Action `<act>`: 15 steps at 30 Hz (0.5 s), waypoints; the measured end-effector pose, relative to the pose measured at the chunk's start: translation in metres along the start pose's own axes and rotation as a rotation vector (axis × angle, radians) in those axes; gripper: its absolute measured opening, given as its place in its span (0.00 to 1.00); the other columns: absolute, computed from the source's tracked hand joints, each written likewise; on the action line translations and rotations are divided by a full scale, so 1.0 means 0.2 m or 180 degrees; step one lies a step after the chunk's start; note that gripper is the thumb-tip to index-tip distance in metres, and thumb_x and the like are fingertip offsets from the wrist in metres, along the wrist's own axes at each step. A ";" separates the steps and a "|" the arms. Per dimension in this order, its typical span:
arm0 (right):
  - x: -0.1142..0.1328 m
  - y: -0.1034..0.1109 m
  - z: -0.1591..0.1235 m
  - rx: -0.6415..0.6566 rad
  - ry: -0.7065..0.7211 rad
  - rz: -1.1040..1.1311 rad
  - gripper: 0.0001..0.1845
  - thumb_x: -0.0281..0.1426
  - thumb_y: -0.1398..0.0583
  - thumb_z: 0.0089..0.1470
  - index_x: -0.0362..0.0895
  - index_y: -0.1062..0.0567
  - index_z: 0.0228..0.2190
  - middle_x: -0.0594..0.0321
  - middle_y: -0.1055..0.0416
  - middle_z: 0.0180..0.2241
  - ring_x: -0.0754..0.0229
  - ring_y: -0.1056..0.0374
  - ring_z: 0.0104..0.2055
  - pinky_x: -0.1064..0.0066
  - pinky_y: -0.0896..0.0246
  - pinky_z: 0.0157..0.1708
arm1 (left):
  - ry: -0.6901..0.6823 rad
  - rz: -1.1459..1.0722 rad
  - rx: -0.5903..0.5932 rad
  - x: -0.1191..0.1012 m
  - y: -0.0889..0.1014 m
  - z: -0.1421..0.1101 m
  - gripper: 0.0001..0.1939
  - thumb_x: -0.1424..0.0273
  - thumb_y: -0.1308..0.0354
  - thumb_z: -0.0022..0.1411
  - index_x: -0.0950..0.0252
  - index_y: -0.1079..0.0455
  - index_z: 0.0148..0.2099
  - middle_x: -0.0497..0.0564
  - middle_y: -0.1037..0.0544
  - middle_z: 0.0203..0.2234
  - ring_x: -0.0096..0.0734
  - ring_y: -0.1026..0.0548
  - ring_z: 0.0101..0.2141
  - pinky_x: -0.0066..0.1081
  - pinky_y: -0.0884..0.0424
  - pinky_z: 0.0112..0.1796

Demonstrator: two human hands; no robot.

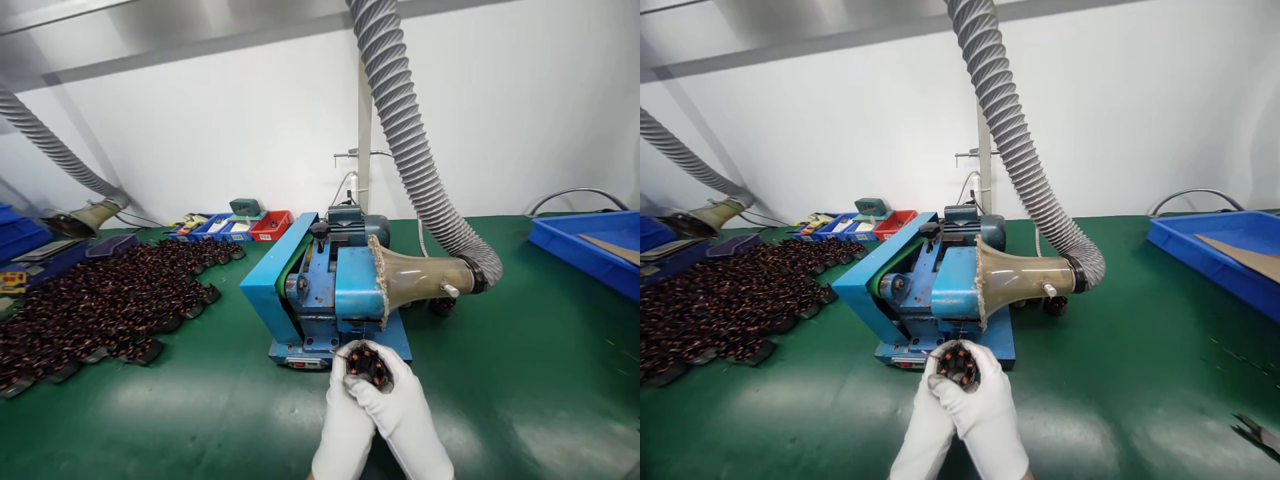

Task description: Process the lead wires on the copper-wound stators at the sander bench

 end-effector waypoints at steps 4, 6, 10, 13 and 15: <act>0.04 -0.01 0.09 0.0068 0.0191 -0.0061 0.17 0.36 0.38 0.41 0.43 0.26 0.36 0.57 0.27 0.37 0.53 0.31 0.40 0.66 0.36 0.41 | -0.0118 0.0070 0.0113 -0.03 -0.03 0.05 0.14 0.73 0.44 0.47 0.62 0.32 0.40 0.51 0.23 0.33 0.33 0.25 0.34 0.29 0.31 0.39; 0.05 0.00 0.11 0.0111 0.0255 -0.0067 0.15 0.36 0.38 0.42 0.44 0.26 0.35 0.58 0.27 0.36 0.53 0.31 0.39 0.67 0.36 0.40 | -0.0135 -0.0034 0.0206 -0.04 -0.06 0.07 0.13 0.73 0.45 0.48 0.62 0.33 0.39 0.50 0.23 0.32 0.32 0.25 0.34 0.29 0.30 0.38; 0.04 0.00 0.12 0.0102 0.0220 -0.0050 0.17 0.38 0.38 0.43 0.43 0.26 0.36 0.57 0.27 0.36 0.52 0.31 0.39 0.65 0.36 0.39 | -0.0084 -0.0120 0.0170 -0.03 -0.09 0.08 0.11 0.73 0.47 0.49 0.62 0.33 0.38 0.49 0.23 0.31 0.31 0.25 0.33 0.28 0.30 0.37; 0.04 0.02 0.12 0.0028 0.0154 -0.0034 0.17 0.39 0.38 0.42 0.42 0.26 0.35 0.55 0.27 0.35 0.51 0.31 0.38 0.64 0.35 0.39 | -0.0046 -0.0172 0.0120 -0.01 -0.09 0.08 0.11 0.72 0.47 0.49 0.62 0.33 0.38 0.51 0.23 0.32 0.32 0.25 0.32 0.29 0.30 0.37; 0.02 0.03 0.09 -0.0016 0.0070 -0.0029 0.17 0.37 0.38 0.40 0.42 0.26 0.34 0.54 0.27 0.35 0.50 0.31 0.38 0.62 0.35 0.39 | -0.0066 -0.0040 0.0141 -0.01 -0.07 0.06 0.12 0.72 0.44 0.47 0.62 0.32 0.38 0.52 0.23 0.33 0.33 0.26 0.34 0.31 0.30 0.39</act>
Point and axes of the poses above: each hand's wrist, its own z-axis towards the middle knuckle, its own y-axis out of the back of the hand, x = y × z, the point moved 8 cm from there along z, towards the middle knuckle
